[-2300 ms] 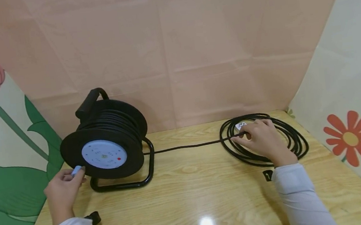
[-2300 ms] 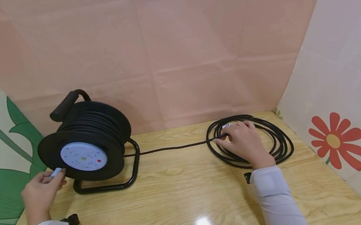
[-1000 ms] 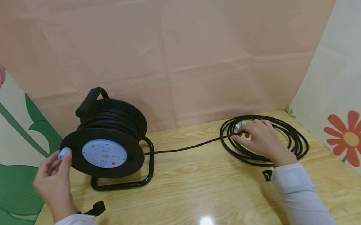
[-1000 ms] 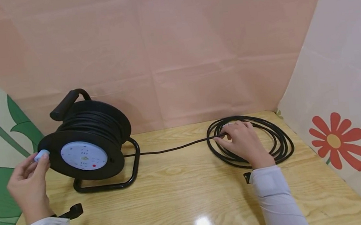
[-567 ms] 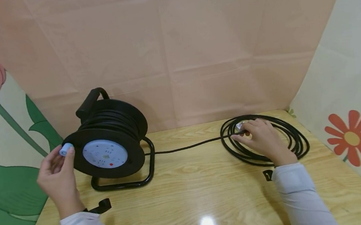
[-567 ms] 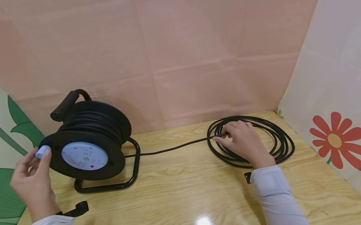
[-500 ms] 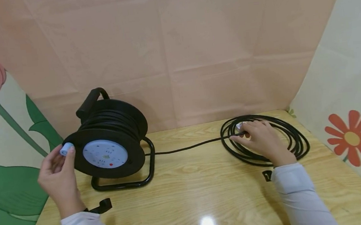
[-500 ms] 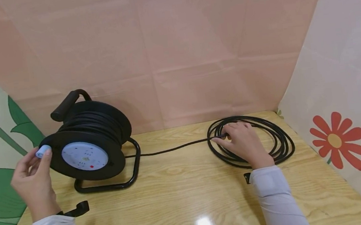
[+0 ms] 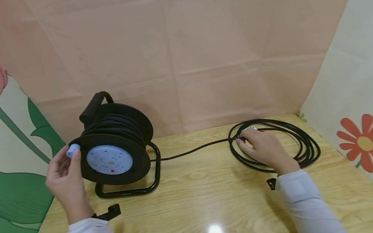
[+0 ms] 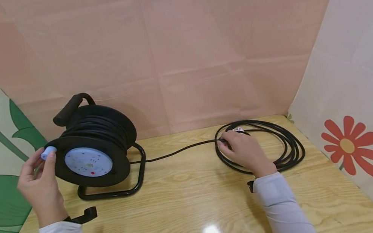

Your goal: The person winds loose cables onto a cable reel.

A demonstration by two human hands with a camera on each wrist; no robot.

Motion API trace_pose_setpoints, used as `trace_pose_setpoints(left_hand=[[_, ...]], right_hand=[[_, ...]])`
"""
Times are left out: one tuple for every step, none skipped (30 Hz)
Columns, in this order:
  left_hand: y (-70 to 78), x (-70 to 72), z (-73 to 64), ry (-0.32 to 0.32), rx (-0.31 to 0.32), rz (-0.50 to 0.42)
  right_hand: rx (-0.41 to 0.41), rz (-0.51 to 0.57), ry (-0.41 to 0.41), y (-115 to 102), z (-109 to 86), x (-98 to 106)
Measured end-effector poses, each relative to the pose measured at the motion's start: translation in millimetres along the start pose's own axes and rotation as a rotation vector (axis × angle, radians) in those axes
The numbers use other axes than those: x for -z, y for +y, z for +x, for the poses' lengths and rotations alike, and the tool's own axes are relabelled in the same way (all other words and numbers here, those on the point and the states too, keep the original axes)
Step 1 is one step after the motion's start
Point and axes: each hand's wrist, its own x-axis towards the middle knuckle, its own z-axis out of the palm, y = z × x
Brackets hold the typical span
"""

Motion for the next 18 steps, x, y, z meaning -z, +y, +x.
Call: trace_pose_setpoints(left_hand=[[0.8,-0.9,-0.7,-0.005,0.004,0.004],[1.5,-1.8,-1.6,-0.009,0.009,0.012],[2.2,-2.5,-2.4,-0.013,0.014,0.018],[2.8,-3.3,-3.3,-0.016,0.016,0.025],[3.3,-4.1,-4.1,-0.02,0.012,0.035],[3.8,-5.0,-4.9,-0.023,0.005,0.042],[4.1,-5.9,-5.7,-0.027,-0.001,0.045],[4.4,-6.8,-6.5,-0.029,-0.01,0.05],[4.8,-7.7,-7.1,-0.031,-0.018,0.052],[5.1,-8.5,-7.8,-0.033,-0.023,0.053],[5.3,-9.2,-8.5,-0.035,-0.028,0.054],[5.7,-9.8,-9.0,-0.036,-0.03,0.052],[6.0,-10.5,-9.5,-0.039,-0.035,0.055],[6.3,-11.0,-10.0,-0.041,-0.038,0.056],[6.6,-11.6,-10.4,-0.045,-0.045,0.056],[6.9,-12.4,-11.0,-0.049,-0.055,0.056],[7.8,-13.1,-11.7,-0.054,-0.062,0.061],[8.4,-13.8,-12.2,-0.059,-0.069,0.068]], right_hand=[[0.016,-0.017,0.01,-1,0.5,-1],[0.03,-0.033,0.023,-1,0.9,-2],[0.036,-0.051,0.038,-1,1.2,-2],[0.037,-0.07,0.053,-1,1.4,-3],[0.031,-0.085,0.062,-2,1.5,-3],[0.02,-0.096,0.067,-2,1.3,-4],[0.007,-0.105,0.07,-2,1.0,-4],[-0.008,-0.11,0.069,-2,0.8,-5],[-0.025,-0.111,0.062,-3,0.5,-5],[-0.036,-0.11,0.053,-3,0.5,-6],[-0.048,-0.103,0.041,-4,0.7,-6],[-0.056,-0.095,0.033,-5,1.0,-7],[-0.066,-0.085,0.022,-6,1.4,-7],[-0.077,-0.071,0.009,-7,1.8,-7],[-0.089,-0.053,-0.006,-8,2.0,-7],[-0.1,-0.04,-0.02,-9,2.1,-7],[-0.109,-0.028,-0.034,-9,1.9,-7],[-0.112,-0.021,-0.046,-9,1.9,-6]])
